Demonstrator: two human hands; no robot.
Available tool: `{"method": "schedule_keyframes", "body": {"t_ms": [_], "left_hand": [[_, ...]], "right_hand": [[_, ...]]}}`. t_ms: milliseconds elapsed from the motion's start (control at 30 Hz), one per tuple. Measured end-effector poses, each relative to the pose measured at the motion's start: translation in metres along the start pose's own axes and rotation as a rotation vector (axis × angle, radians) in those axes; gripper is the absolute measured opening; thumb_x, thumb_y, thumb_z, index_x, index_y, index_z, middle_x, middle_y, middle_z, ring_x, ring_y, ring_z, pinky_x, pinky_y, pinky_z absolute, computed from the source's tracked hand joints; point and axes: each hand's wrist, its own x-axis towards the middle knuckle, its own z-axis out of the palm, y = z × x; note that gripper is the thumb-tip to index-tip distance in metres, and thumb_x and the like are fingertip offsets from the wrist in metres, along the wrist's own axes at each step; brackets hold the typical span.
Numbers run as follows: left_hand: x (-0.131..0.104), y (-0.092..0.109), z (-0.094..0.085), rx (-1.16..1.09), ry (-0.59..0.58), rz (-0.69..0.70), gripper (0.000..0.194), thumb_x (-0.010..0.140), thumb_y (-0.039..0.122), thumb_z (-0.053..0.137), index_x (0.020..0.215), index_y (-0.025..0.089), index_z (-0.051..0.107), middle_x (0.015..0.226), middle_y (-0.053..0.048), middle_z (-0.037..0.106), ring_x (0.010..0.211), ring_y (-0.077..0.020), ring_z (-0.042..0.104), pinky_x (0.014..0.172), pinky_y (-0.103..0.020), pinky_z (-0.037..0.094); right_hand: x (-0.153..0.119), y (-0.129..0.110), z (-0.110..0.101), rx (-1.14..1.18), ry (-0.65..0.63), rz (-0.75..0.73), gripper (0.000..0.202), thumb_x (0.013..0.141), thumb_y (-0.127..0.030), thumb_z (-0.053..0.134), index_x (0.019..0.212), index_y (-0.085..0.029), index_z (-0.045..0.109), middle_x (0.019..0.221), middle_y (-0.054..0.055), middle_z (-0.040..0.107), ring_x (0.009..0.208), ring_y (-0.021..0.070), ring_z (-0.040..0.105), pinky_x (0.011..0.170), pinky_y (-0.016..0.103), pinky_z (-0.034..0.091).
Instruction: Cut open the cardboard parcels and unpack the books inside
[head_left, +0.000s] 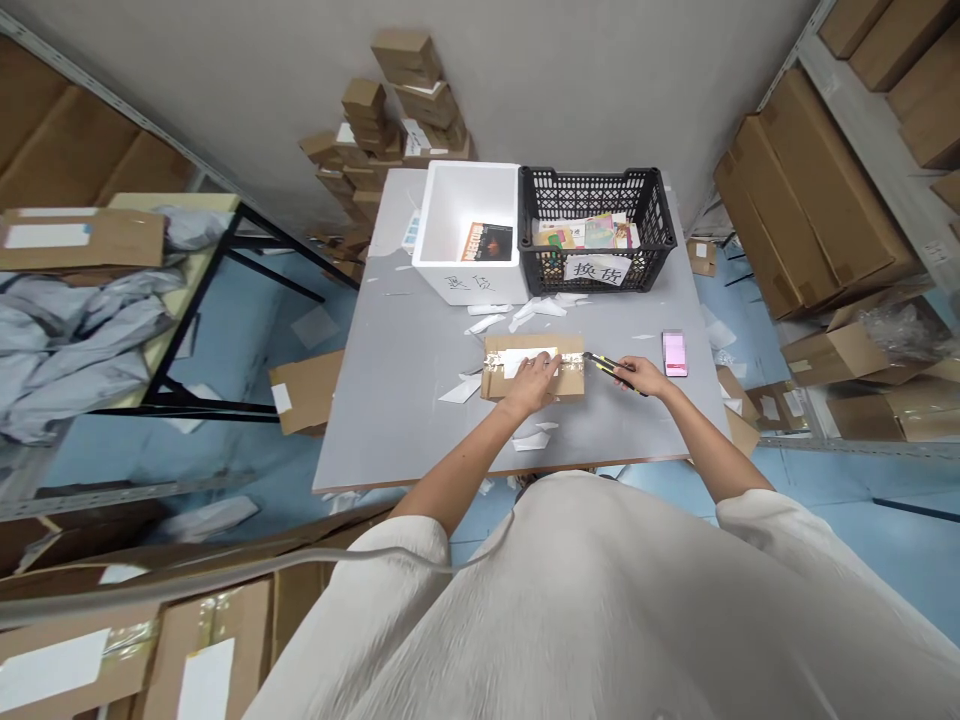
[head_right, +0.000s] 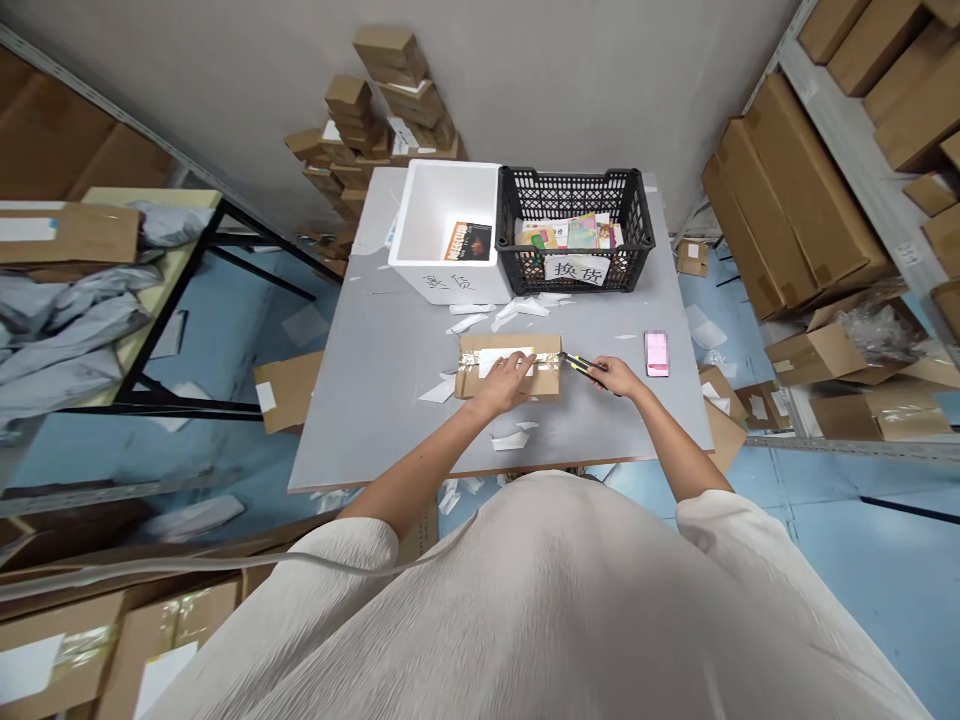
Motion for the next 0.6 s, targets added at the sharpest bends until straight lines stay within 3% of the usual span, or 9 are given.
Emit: {"method": "schedule_keyframes", "body": {"t_ms": [100,167,233,333,433,600], "left_hand": [[0.003,0.0,-0.004,-0.038,0.069,-0.03,0.081,0.101,0.045,0.076,0.172,0.023,0.045,0.174,-0.022,0.049,0.155,-0.0428,0.057,0.133,-0.056,0.041],[0.009,0.0,-0.008,-0.039,0.104,-0.079,0.06,0.111,0.04,0.059,0.168,0.022,0.051,0.17,-0.022,0.055,0.151,-0.0414,0.06,0.128,-0.055,0.045],[0.016,0.0,-0.01,-0.027,0.134,-0.112,0.053,0.111,0.03,0.053,0.163,0.021,0.056,0.165,-0.021,0.059,0.149,-0.0398,0.06,0.126,-0.054,0.046],[0.026,-0.001,-0.012,-0.004,0.156,-0.093,0.057,0.105,0.019,0.06,0.162,0.023,0.057,0.167,-0.02,0.059,0.158,-0.0383,0.054,0.133,-0.056,0.039],[0.035,-0.004,-0.011,0.001,0.118,-0.086,0.068,0.1,0.016,0.064,0.167,0.022,0.051,0.177,-0.023,0.05,0.168,-0.0392,0.043,0.138,-0.061,0.03],[0.043,-0.008,-0.008,-0.028,0.048,-0.142,0.078,0.102,0.024,0.062,0.177,0.022,0.04,0.188,-0.025,0.035,0.176,-0.0408,0.031,0.138,-0.065,0.027]], "right_hand": [[-0.005,-0.002,-0.002,0.004,0.023,-0.036,0.038,0.097,-0.058,0.083,0.103,-0.023,0.071,0.086,0.004,0.081,0.065,0.0154,0.068,0.057,0.024,0.05],[-0.01,-0.004,-0.003,-0.042,0.045,-0.087,0.036,0.102,-0.059,0.076,0.106,-0.023,0.073,0.086,0.003,0.08,0.067,0.0163,0.069,0.064,0.026,0.055],[-0.016,-0.008,-0.004,-0.145,0.054,-0.151,0.037,0.109,-0.057,0.066,0.11,-0.022,0.077,0.09,0.004,0.081,0.073,0.0186,0.072,0.073,0.029,0.058],[-0.024,-0.015,-0.003,-0.421,0.051,-0.244,0.039,0.115,-0.048,0.056,0.127,-0.024,0.084,0.109,0.008,0.085,0.094,0.0249,0.078,0.09,0.035,0.06],[-0.029,-0.024,0.001,-0.727,0.066,-0.281,0.042,0.113,-0.039,0.061,0.149,-0.028,0.08,0.128,0.011,0.083,0.116,0.0302,0.076,0.104,0.039,0.055],[-0.029,-0.031,0.009,-0.94,0.077,-0.266,0.049,0.113,-0.038,0.064,0.16,-0.031,0.073,0.132,0.014,0.078,0.126,0.0328,0.069,0.107,0.04,0.047]]}}
